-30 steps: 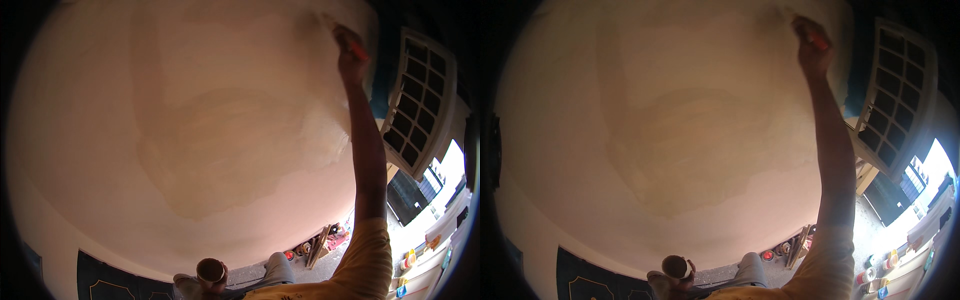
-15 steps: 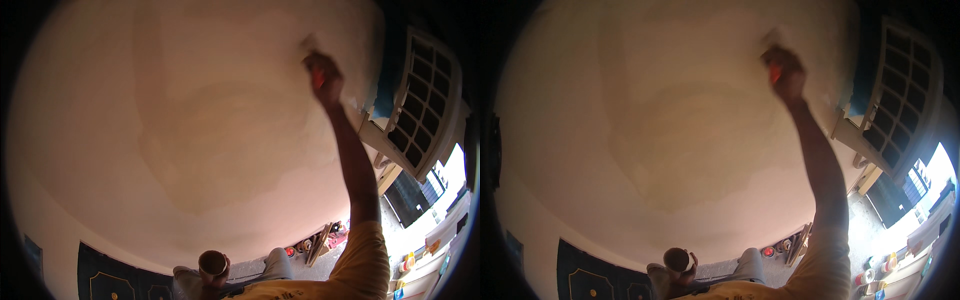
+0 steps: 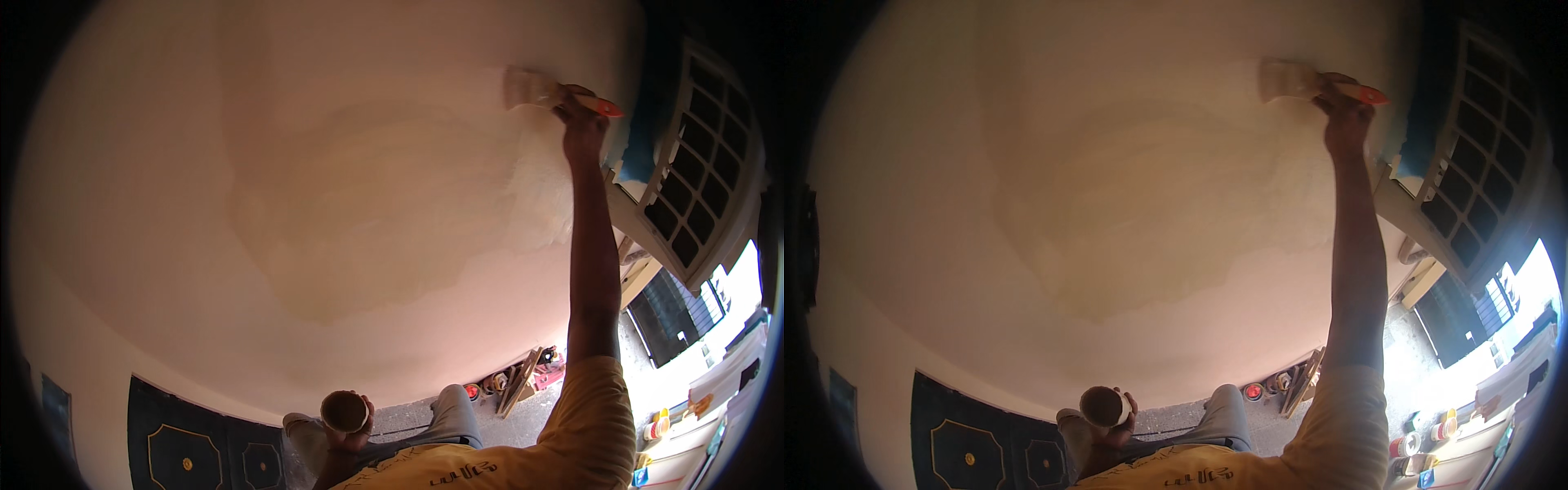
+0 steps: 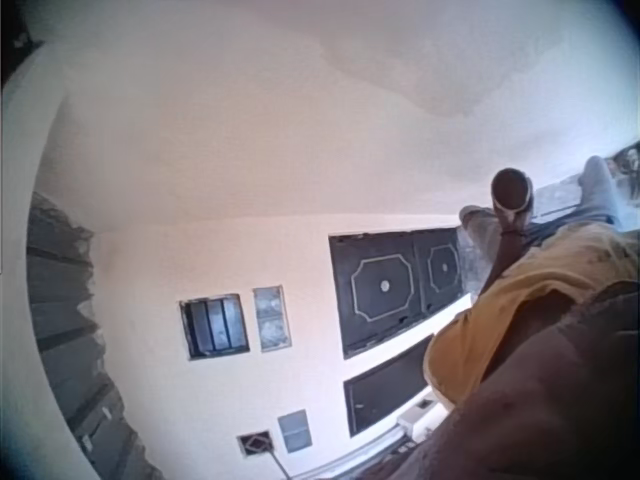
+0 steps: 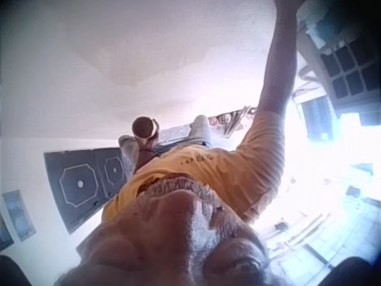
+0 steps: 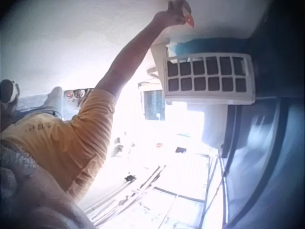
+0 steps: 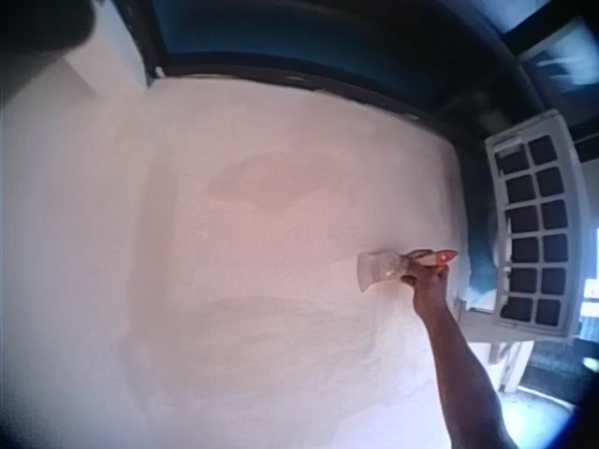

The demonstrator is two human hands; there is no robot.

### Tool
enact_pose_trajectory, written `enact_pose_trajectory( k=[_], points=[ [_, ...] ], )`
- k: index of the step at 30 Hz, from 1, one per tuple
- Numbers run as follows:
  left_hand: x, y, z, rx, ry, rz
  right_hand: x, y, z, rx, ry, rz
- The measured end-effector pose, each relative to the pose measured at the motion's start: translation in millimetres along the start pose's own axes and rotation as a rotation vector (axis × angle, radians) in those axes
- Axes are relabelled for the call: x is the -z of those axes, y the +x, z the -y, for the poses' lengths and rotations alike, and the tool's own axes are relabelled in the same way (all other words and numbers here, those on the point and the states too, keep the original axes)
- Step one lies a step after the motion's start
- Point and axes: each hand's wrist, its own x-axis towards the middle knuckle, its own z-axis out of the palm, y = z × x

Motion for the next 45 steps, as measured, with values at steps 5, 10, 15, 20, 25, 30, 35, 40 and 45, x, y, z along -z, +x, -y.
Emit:
enact_pose_trajectory(
  k=[5,10,15,20,25,30,35,40,45],
  points=[
    [2.9,-13.3,-1.7,-0.033,0.01,-0.032,13.5,1.1,36.6,0.174,-0.212,-0.201],
    [-6.9,-13.9,3.6,-0.065,0.021,-0.032,-29.3,-3.4,58.0,0.443,-0.738,-0.183],
    [5.3,2.7,4.1,0.002,0.009,-0.035,-61.1,-88.7,-5.5,0.059,-0.077,0.207],
    [7.0,-2.2,1.8,0.068,-0.006,-0.053,-93.9,-192.3,11.8,0.48,-0.689,0.382],
    [-5.3,-9.4,8.1,0.023,0.036,-0.003,-107.4,-174.4,38.5,0.127,-0.247,0.247],
    [10.5,-0.6,0.9,0.069,0.013,-0.011,-40.4,-107.0,-4.4,-0.034,0.014,-0.089],
    [-3.8,-14.0,10.6,0.039,0.01,-0.006,11.8,-87.0,13.2,0.131,-0.332,-0.219],
    [-2.1,-12.8,10.4,0.014,0.052,0.042,-19.3,-69.0,61.5,0.567,-0.681,-0.144],
    [-2.5,-12.6,9.0,0.044,0.002,0.031,-61.1,-41.7,52.4,0.601,-0.578,0.355]
  ],
)
